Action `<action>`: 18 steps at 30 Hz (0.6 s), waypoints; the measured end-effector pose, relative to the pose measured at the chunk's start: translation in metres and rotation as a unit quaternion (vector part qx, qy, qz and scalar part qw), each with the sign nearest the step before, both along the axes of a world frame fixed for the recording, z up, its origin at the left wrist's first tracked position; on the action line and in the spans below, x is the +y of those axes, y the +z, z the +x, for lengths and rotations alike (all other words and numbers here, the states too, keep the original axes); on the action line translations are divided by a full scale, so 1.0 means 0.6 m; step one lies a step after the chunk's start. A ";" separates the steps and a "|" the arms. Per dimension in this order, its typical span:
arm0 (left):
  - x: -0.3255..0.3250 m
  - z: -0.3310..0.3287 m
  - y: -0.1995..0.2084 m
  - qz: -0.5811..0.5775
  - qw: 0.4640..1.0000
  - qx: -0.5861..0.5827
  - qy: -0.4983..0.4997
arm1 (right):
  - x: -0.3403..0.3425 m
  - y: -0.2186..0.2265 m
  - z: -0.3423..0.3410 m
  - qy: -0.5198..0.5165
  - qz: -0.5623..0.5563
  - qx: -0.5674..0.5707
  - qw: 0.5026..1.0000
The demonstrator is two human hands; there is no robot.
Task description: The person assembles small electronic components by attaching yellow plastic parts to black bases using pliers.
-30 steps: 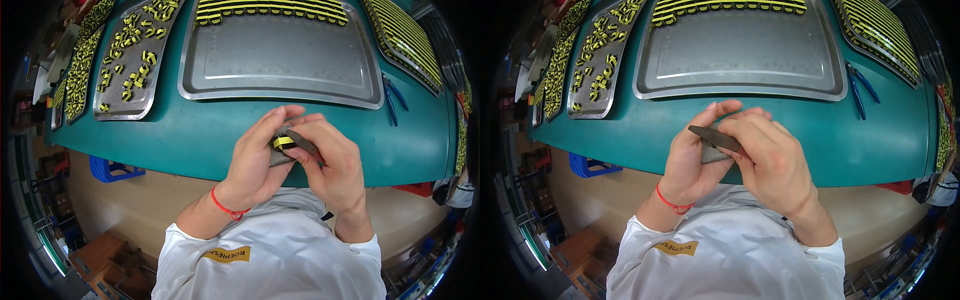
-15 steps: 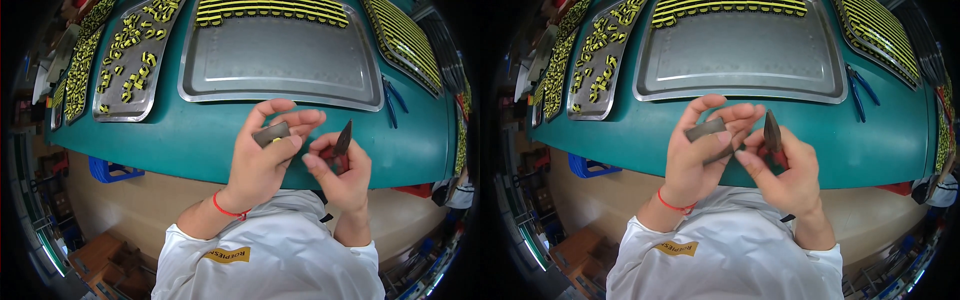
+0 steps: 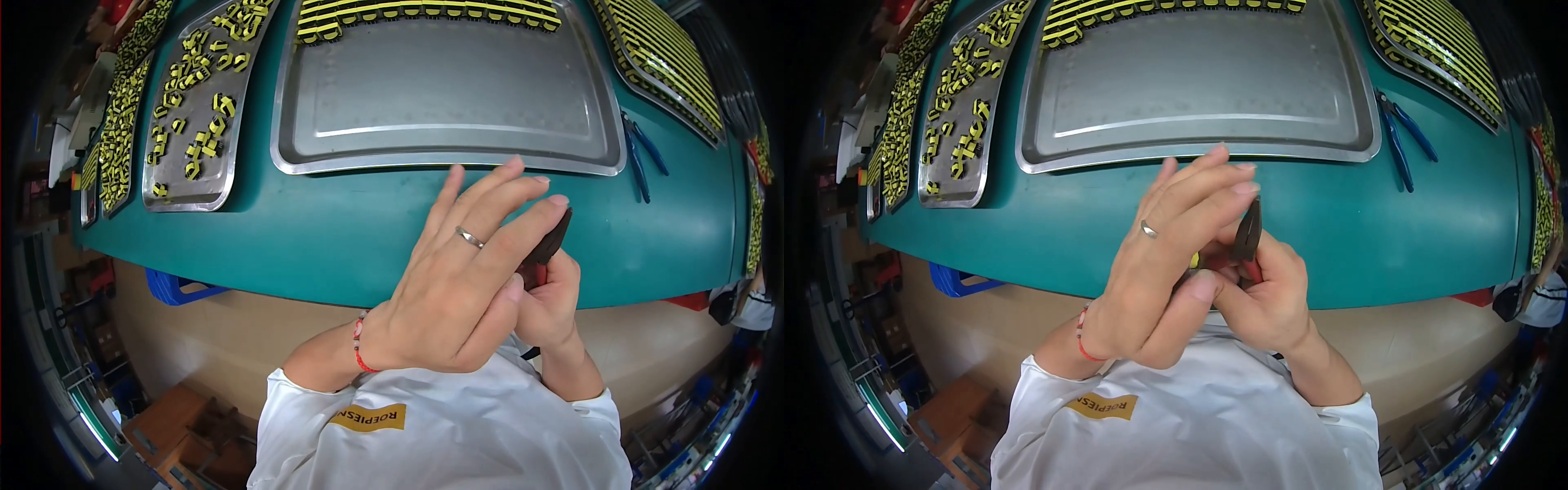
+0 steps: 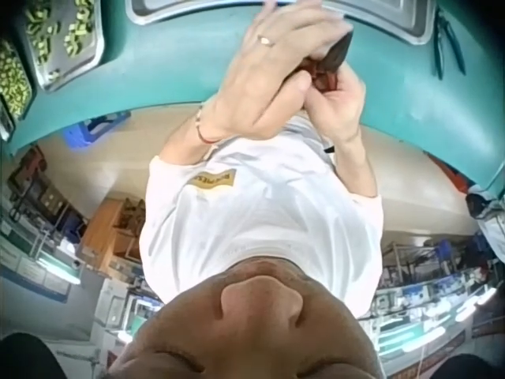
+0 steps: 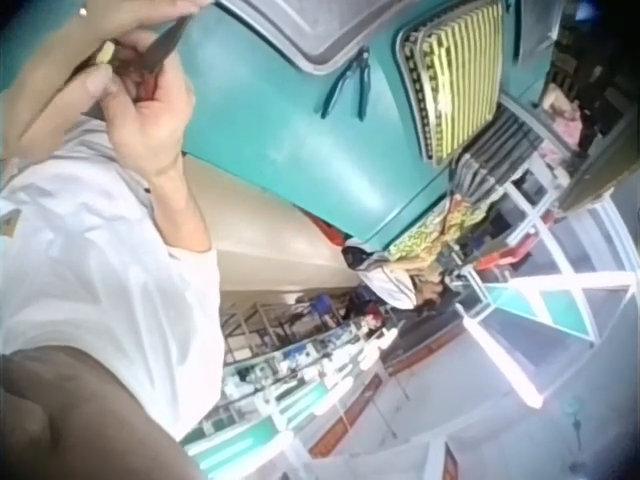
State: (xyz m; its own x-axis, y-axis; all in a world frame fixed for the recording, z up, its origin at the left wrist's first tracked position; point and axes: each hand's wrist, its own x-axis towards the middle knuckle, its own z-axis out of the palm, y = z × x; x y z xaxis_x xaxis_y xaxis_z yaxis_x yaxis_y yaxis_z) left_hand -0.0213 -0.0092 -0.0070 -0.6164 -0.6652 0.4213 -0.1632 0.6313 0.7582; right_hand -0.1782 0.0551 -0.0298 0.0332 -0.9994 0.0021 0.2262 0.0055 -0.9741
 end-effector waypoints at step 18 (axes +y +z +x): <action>0.016 -0.006 -0.011 0.193 0.974 0.117 0.024 | -0.007 -0.004 0.003 0.000 0.059 0.041 0.997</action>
